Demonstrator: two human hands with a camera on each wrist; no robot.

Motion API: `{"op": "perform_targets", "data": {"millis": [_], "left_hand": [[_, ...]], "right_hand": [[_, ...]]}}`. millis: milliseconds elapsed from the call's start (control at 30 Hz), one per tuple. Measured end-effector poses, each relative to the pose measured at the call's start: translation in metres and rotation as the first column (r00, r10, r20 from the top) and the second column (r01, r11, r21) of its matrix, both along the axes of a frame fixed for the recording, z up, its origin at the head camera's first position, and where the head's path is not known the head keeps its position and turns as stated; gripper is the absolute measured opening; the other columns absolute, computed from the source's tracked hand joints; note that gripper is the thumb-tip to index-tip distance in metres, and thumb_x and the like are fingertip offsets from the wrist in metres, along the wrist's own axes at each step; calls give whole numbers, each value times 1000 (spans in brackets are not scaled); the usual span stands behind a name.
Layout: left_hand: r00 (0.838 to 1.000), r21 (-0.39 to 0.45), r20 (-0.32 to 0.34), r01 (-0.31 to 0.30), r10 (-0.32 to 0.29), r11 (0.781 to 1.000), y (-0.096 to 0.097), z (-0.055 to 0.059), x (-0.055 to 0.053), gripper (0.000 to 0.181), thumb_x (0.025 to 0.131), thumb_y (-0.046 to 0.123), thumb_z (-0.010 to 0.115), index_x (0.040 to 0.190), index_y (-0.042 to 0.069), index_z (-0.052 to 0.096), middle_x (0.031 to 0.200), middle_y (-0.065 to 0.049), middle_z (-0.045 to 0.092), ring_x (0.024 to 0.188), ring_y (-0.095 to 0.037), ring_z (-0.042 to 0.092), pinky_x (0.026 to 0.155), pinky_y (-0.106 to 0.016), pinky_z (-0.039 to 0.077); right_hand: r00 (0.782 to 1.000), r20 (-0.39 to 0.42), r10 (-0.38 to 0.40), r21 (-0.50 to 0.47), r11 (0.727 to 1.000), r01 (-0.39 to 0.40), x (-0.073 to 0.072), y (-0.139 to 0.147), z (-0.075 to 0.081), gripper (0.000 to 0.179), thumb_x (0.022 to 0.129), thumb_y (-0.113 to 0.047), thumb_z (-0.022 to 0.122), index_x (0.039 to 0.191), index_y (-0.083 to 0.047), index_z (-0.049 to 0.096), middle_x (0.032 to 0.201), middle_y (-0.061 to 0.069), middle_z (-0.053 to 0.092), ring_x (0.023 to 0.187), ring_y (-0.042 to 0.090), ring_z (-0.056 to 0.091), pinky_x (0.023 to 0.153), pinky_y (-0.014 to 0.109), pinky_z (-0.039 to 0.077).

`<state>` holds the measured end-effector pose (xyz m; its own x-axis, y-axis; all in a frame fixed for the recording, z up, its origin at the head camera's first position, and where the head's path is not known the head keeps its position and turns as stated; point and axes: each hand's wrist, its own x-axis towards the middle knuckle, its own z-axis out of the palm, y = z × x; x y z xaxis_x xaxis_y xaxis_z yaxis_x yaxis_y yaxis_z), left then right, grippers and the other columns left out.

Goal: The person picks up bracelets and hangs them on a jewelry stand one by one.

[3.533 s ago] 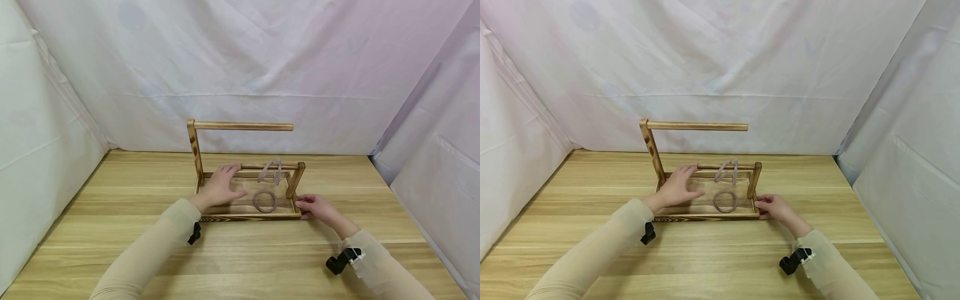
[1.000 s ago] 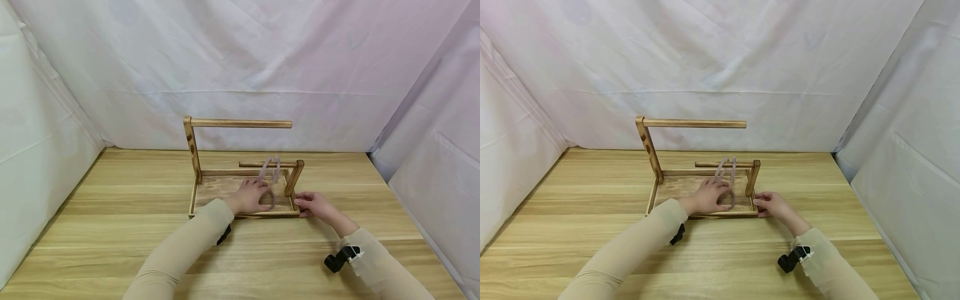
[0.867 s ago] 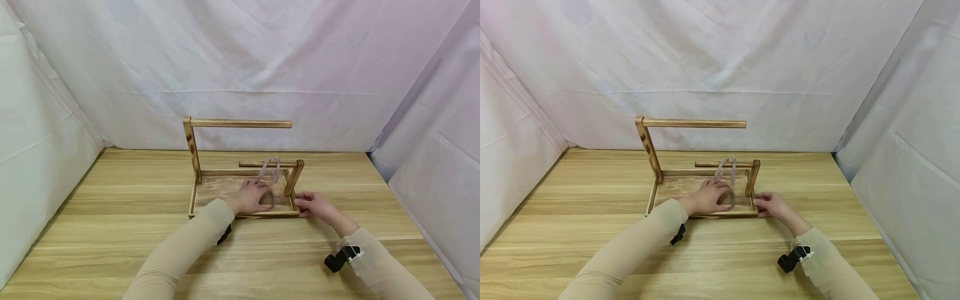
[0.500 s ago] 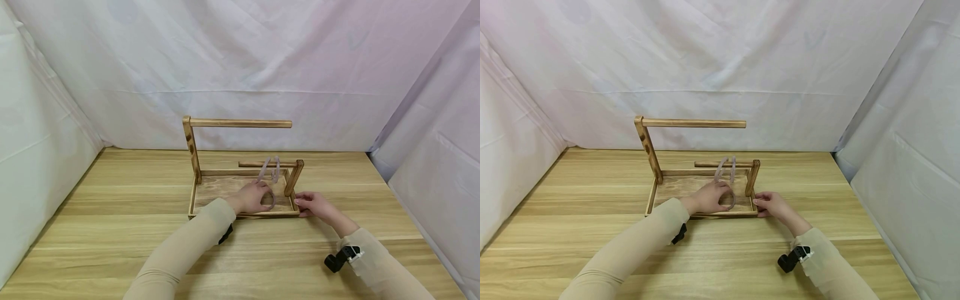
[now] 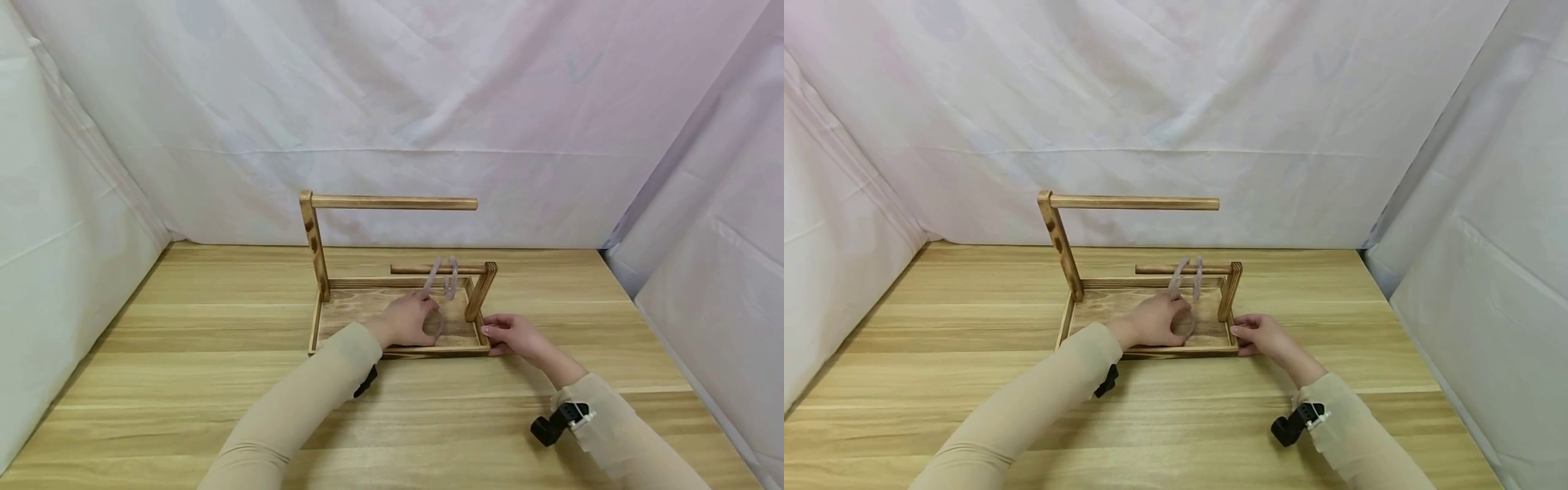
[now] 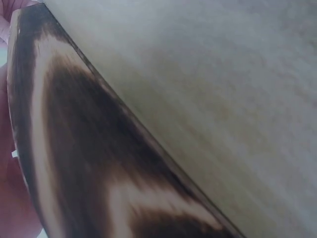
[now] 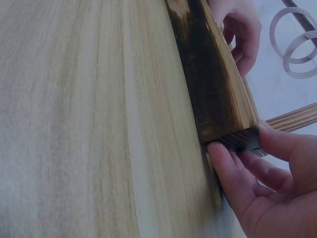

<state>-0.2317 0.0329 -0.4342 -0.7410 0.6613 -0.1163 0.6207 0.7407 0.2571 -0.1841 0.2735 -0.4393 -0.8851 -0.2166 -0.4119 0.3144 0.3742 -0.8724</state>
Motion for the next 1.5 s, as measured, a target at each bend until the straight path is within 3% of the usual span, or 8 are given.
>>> {"op": "perform_targets", "data": {"millis": [167,267,500,600,767,1033,1233,1500], "left_hand": [[999,37,30,-15,13,999,-2,1,-1,57,78,41,68,128,18,55,146,-7,39,131,-28,41,98,-36,47],[999,59,40,-21,18,998,-4,1,-1,56,77,41,69,127,17,55,142,-7,45,129,-26,43,99,-36,45],[999,51,39,-25,23,998,-9,3,-3,56,78,42,67,126,17,53,130,-3,50,127,-22,45,116,-37,23],[999,48,46,-24,21,999,-12,6,-2,60,79,42,66,131,16,50,124,-2,51,122,-22,47,116,-37,25],[998,45,46,-39,37,998,-19,7,-2,77,78,42,67,143,16,37,127,-1,50,117,-21,47,103,-35,41],[998,46,35,-63,61,997,-30,7,-3,59,76,43,70,125,14,54,120,-4,51,104,-21,47,85,-35,47],[998,69,5,-66,66,995,-39,4,-6,56,76,41,69,123,13,55,121,-4,52,102,-21,47,82,-32,47],[994,119,46,-102,98,988,-51,8,-6,58,75,37,71,124,11,54,126,-5,51,110,-23,47,86,-35,49]], "right_hand": [[1000,2,1,-2,1000,-1,-1,1,-1,49,97,-11,48,133,18,33,98,10,56,82,11,57,71,27,57],[1000,3,1,-3,1000,-1,-1,1,-2,49,97,-11,48,133,18,33,96,8,56,81,10,57,71,27,57],[1000,5,1,-5,1000,-1,-1,1,-2,49,97,-11,48,133,18,33,95,8,56,80,10,57,71,27,57],[1000,3,7,-2,1000,-7,-1,1,-1,49,97,-11,48,133,18,33,98,10,57,81,10,57,71,27,57],[1000,1,15,-2,1000,-15,-1,1,0,49,97,-11,48,133,19,32,100,11,57,81,9,57,72,27,57],[1000,3,15,-3,1000,-15,-1,0,0,48,97,-10,48,132,19,33,97,9,57,80,10,57,71,26,56],[1000,1,11,4,1000,-11,0,0,1,50,97,-11,48,133,19,32,99,11,57,81,10,58,71,27,57],[1000,-8,10,13,1000,-10,0,-1,2,49,96,-11,49,132,19,34,100,14,58,81,10,58,71,27,57]]}}
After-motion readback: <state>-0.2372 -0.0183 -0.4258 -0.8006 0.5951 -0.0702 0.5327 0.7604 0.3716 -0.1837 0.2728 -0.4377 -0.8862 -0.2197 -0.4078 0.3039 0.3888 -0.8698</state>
